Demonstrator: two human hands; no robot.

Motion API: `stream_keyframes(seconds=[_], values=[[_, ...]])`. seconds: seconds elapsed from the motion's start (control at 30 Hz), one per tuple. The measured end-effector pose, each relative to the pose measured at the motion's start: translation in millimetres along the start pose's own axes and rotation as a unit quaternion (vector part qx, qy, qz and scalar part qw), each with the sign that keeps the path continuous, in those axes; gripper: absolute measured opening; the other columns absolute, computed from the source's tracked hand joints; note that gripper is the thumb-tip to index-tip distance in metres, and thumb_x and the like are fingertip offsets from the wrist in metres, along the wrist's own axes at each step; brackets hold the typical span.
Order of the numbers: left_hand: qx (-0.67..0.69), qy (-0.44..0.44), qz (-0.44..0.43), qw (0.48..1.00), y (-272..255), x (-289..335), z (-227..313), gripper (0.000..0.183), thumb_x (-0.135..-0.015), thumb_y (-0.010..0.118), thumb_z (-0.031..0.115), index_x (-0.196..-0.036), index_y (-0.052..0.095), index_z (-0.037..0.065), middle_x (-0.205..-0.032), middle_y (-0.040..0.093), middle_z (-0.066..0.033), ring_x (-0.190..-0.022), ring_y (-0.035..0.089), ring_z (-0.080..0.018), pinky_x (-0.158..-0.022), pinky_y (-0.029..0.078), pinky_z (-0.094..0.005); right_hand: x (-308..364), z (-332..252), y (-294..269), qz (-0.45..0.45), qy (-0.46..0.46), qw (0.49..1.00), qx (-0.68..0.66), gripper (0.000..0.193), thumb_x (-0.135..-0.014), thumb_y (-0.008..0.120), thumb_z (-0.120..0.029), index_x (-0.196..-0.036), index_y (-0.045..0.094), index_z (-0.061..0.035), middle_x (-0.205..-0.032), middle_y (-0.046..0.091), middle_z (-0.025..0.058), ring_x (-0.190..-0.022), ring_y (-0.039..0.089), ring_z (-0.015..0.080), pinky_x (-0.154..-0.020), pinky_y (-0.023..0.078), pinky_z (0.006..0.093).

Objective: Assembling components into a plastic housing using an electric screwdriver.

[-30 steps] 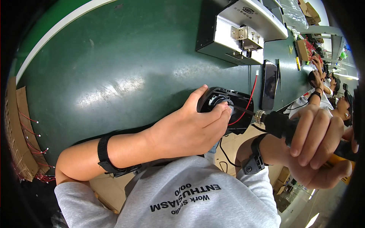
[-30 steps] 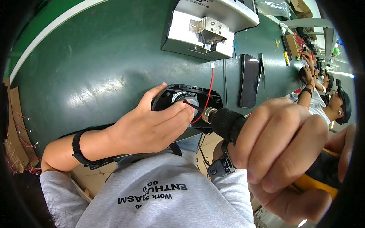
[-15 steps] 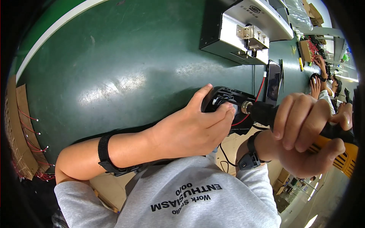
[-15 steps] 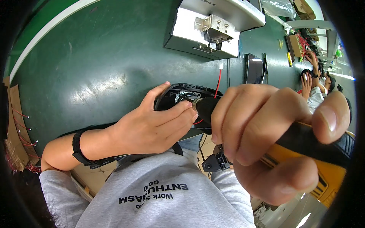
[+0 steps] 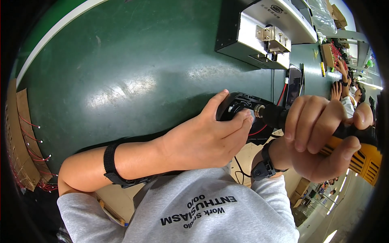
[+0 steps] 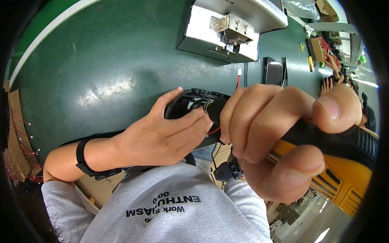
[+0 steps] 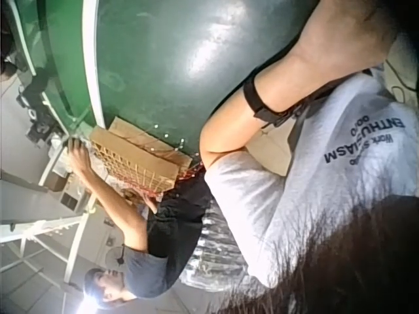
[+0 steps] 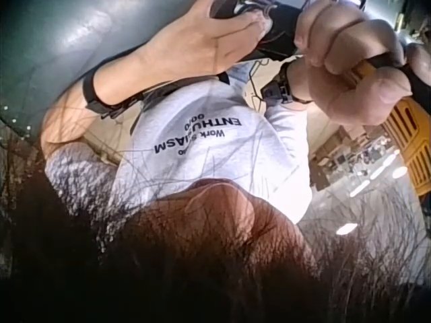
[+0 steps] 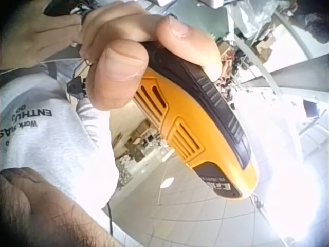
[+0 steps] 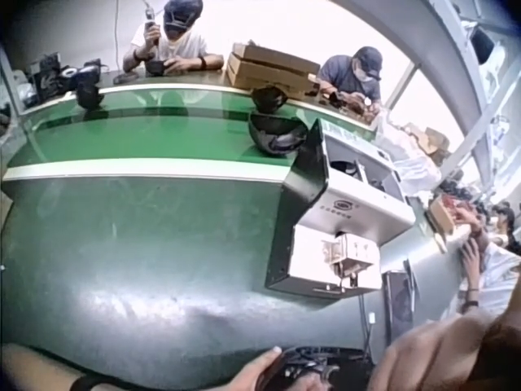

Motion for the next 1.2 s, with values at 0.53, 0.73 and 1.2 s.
stream_keyframes(seconds=[0.53,0.73,1.2], values=[[0.004,-0.006,-0.001,1.0,0,-1,0,0.024,-0.089,0.066,0.019,-0.108,0.074,0.006,-0.117,0.065,-0.0046,-0.125,0.058,-0.0182,-0.1,0.054,-0.0596,2,2,-2,0.002,-0.022,1.0,0.0,0.031,-0.11,0.046,-0.03,-0.135,0.046,-0.0115,-0.074,0.052,-0.0008,-0.056,0.052,0.0092,-0.051,0.047,0.0255],[0.024,-0.005,0.009,1.0,0,-1,-2,0.028,-0.087,0.065,0.019,-0.108,0.075,0.002,-0.115,0.067,-0.0086,-0.121,0.061,-0.0202,-0.098,0.055,-0.0602,1,3,0,-0.023,-0.016,0.999,0.036,0.033,-0.11,0.046,-0.032,-0.137,0.044,-0.0133,-0.073,0.052,-0.0017,-0.055,0.052,0.0096,-0.051,0.047,0.0255],[0.069,-0.018,-0.017,0.997,-10,-6,-8,0.031,-0.083,0.067,0.018,-0.105,0.075,-0.002,-0.111,0.069,-0.0113,-0.114,0.064,-0.0211,-0.094,0.056,-0.0601,-6,12,6,0.002,0.023,0.999,0.029,0.021,-0.107,0.057,-0.026,-0.117,0.043,-0.0145,-0.07,0.056,-0.0011,-0.051,0.053,0.0105,-0.045,0.045,0.027]])
Point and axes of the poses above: each hand's wrist, its own x-axis away from the middle knuckle, its own y-axis out of the palm, z = x × y, the point moved 3 cm from there along -x, towards the middle knuckle
